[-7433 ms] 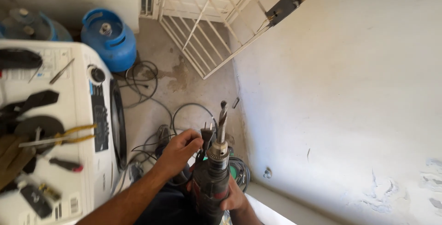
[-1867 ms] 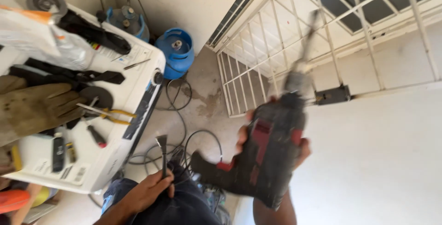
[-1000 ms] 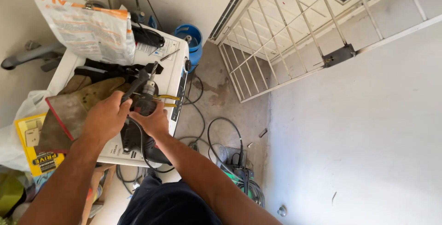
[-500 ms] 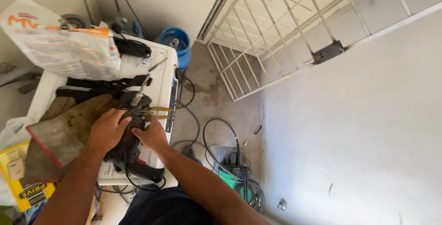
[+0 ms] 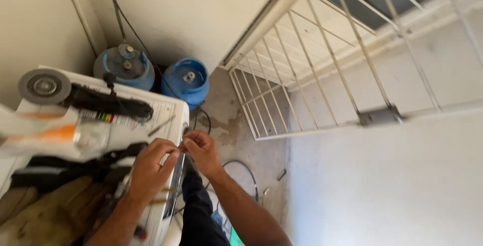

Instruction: Repairing a metal gate using a screwdriver and preparing a hammer drill for use

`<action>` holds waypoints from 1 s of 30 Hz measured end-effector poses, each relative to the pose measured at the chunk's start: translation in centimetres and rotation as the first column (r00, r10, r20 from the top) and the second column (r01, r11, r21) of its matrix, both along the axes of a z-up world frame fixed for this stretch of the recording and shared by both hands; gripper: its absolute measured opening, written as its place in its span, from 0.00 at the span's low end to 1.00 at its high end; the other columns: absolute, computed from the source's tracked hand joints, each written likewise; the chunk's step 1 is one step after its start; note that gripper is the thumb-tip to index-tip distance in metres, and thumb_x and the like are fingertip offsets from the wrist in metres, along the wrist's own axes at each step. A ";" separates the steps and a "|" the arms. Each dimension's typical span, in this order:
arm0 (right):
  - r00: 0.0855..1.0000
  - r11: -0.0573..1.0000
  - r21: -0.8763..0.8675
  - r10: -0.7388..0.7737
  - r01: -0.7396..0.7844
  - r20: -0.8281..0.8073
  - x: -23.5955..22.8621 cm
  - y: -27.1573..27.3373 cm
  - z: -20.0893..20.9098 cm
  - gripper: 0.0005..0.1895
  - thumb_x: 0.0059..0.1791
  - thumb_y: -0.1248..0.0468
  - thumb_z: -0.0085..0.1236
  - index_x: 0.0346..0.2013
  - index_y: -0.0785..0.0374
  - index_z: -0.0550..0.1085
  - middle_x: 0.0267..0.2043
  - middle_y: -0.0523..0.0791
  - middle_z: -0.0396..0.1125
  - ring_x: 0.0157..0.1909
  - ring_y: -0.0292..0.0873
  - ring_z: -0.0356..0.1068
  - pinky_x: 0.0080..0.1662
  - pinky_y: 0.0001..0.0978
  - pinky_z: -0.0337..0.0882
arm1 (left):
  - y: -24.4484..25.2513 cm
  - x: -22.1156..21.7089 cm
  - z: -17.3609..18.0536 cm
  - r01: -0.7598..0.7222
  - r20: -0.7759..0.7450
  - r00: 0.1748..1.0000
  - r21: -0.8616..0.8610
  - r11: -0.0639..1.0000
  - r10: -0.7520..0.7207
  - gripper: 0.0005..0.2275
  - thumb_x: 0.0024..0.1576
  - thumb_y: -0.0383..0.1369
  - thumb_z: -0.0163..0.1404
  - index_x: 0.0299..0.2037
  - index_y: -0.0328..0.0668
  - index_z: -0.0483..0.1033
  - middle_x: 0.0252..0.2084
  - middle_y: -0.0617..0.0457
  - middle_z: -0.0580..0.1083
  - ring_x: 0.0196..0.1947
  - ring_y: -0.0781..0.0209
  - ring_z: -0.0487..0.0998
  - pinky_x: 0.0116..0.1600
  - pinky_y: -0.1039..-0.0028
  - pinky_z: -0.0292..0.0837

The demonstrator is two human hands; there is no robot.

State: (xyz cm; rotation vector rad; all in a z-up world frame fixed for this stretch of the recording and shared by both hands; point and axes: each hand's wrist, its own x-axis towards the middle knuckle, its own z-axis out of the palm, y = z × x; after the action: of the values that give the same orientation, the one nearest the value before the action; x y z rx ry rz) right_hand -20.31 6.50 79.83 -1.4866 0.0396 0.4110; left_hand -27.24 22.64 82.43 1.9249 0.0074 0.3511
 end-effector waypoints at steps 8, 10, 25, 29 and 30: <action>0.999 0.995 0.089 0.042 -0.042 0.002 20.1 2.0 -8.6 0.09 0.52 0.69 0.58 0.44 0.72 0.78 0.32 0.57 0.74 0.35 0.47 0.77 0.41 0.40 0.81 | 0.8 25.0 -11.6 -0.472 -0.427 0.868 -0.551 0.688 0.254 0.08 0.63 0.40 0.55 0.40 0.46 0.79 0.35 0.47 0.78 0.38 0.56 0.78 0.47 0.57 0.73; 0.999 0.991 0.131 0.008 -0.013 0.037 23.8 2.0 -8.9 0.07 0.51 0.71 0.58 0.43 0.73 0.78 0.31 0.58 0.75 0.33 0.48 0.78 0.39 0.41 0.81 | 3.7 33.8 -13.5 -0.560 -0.469 0.829 -0.684 0.468 0.306 0.04 0.63 0.36 0.48 0.40 0.49 0.75 0.38 0.54 0.80 0.41 0.64 0.81 0.51 0.71 0.76; 0.975 0.958 -0.259 0.167 -0.125 0.147 30.7 -5.4 -12.6 0.20 0.51 0.71 0.59 0.58 0.68 0.73 0.55 0.56 0.73 0.61 0.57 0.71 0.63 0.49 0.69 | 7.0 47.2 -27.8 -0.633 -0.712 0.677 -0.434 0.641 0.186 0.09 0.54 0.41 0.52 0.26 0.50 0.81 0.31 0.50 0.79 0.32 0.59 0.78 0.42 0.67 0.71; 0.934 0.879 -0.441 0.296 -0.183 0.202 30.3 -7.1 -17.6 0.38 0.43 0.73 0.56 0.69 0.70 0.62 0.66 0.63 0.62 0.69 0.66 0.60 0.68 0.57 0.61 | -5.4 38.7 -22.6 -0.420 -0.656 0.743 -0.610 0.671 -0.131 0.12 0.64 0.39 0.45 0.42 0.43 0.80 0.44 0.42 0.82 0.51 0.52 0.82 0.58 0.63 0.72; 0.932 0.819 -0.504 0.356 -0.275 0.070 28.0 -8.1 -18.2 0.34 0.44 0.67 0.58 0.65 0.63 0.66 0.62 0.58 0.66 0.65 0.62 0.64 0.67 0.55 0.64 | -6.7 36.3 -18.6 -0.450 -0.626 0.756 -0.709 0.543 -0.191 0.11 0.66 0.39 0.44 0.46 0.44 0.77 0.46 0.41 0.82 0.53 0.50 0.82 0.61 0.60 0.71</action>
State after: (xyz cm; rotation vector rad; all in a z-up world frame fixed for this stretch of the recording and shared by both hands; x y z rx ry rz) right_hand 7.67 -1.61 61.63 -2.0379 -0.2576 0.5764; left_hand 9.03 15.98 63.80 0.9530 0.6967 -0.2422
